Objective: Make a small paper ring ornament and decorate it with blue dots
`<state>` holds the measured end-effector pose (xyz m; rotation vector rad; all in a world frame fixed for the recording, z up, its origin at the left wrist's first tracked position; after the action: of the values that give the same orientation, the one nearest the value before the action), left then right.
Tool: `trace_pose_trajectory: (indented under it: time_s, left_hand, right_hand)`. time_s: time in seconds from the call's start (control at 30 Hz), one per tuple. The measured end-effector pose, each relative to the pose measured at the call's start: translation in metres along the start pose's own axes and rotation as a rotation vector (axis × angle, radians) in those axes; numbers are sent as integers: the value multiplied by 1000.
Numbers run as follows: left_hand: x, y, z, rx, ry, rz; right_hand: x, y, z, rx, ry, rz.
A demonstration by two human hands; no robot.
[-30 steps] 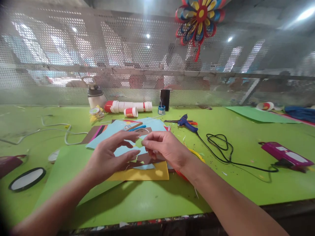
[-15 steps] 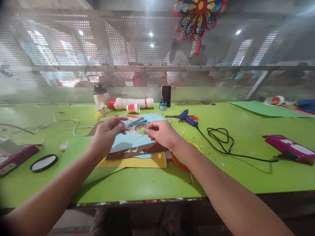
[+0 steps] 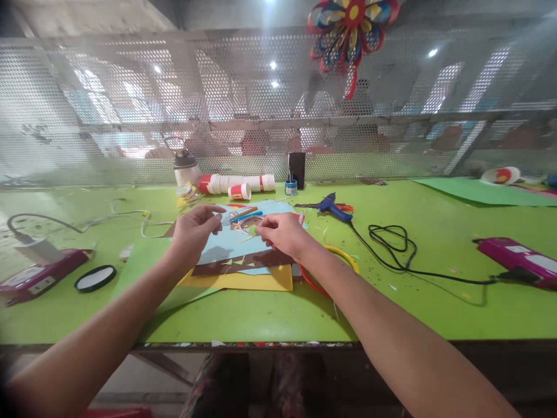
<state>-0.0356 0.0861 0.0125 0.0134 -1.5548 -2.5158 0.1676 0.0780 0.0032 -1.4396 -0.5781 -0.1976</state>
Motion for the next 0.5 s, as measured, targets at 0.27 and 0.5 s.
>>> trace_pose_trajectory:
  time_s: [0.27, 0.5]
  left_hand:
    - [0, -16, 4, 75, -51, 114]
    - [21, 46, 4, -88, -8, 28]
  right_hand:
    - [-6, 0, 1, -40, -26, 9]
    - [1, -5, 1, -37, 5, 17]
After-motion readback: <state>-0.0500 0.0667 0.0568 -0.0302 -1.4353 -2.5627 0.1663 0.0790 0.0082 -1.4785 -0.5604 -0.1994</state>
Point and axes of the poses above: each hand's wrist, its own z-axis towards the middle knuckle, its own x-axis out of the back of the hand, y = z × x, the point moved 4 cm from there along z, towards the middle knuckle, and after that the axes turned 4 degrees about -z, right-handed, at the moved point
